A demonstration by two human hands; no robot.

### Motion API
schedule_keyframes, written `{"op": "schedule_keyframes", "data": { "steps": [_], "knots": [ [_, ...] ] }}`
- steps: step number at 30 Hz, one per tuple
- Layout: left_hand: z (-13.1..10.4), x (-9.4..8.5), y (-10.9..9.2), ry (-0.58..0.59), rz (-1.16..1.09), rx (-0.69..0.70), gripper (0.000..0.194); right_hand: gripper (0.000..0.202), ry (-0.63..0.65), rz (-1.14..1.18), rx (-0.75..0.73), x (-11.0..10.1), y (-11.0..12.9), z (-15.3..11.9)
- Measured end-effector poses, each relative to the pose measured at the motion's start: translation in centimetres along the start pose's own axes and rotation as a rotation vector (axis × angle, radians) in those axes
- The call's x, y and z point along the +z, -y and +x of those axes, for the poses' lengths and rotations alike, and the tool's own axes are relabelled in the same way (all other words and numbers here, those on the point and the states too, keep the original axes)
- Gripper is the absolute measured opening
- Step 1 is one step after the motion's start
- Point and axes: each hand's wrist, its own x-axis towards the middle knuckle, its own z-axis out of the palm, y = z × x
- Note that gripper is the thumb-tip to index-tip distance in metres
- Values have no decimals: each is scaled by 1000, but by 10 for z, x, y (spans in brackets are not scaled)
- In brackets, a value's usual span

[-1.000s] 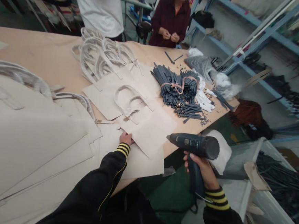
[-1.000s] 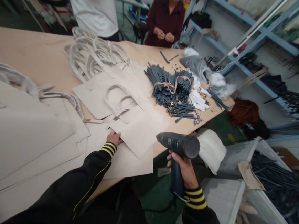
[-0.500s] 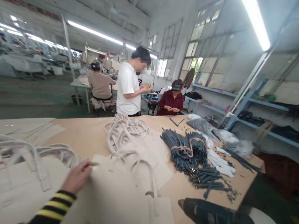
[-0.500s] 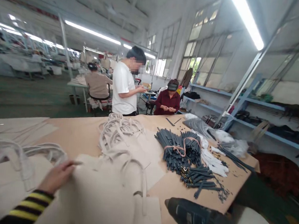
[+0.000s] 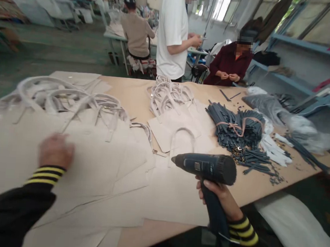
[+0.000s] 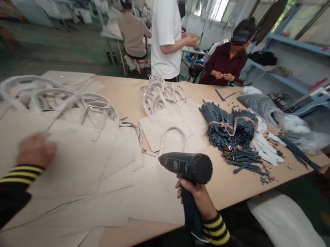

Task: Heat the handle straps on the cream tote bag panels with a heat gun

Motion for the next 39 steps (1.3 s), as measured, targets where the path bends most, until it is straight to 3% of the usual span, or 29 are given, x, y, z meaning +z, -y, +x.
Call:
{"op": "schedule_keyframes", "data": {
  "steps": [1,2,5,6,9,12,15,18,21,24,27,32,35,39],
  "knots": [
    [-21,27,-5,-2,45,78,20,35,20,-19,-18,8,0,13],
    [-48,58,-11,79,66,166,19,34,38,-41,-33,16,0,24],
    [-136,149,-38,513,153,367,24,31,76,-97,-51,35,0,49],
    [-161,173,-48,566,238,366,25,30,84,-102,-52,39,0,53],
    [-207,215,-73,608,385,347,26,30,72,-113,-53,40,-1,57],
    [-219,227,-82,633,349,371,26,29,-12,-142,-69,25,-1,47],
    [-221,235,-74,562,294,387,28,28,-80,-154,-64,4,0,35],
    [-218,243,-68,471,294,328,33,29,-76,-140,-38,-10,2,26],
    [-207,246,-77,455,362,274,41,30,-81,-123,-42,-17,0,18],
    [-195,245,-98,477,474,245,54,30,-154,-139,-61,-29,-1,9],
    [-187,242,-114,523,548,168,58,28,-310,-176,-91,-52,2,5],
    [-178,239,-118,673,536,56,57,22,-518,-262,-43,-97,12,-8],
    [-171,239,-109,704,465,20,53,22,-475,-306,69,-111,5,-41],
    [-162,238,-97,729,381,4,39,27,-147,-272,208,-99,-17,-97]
  ]
}}
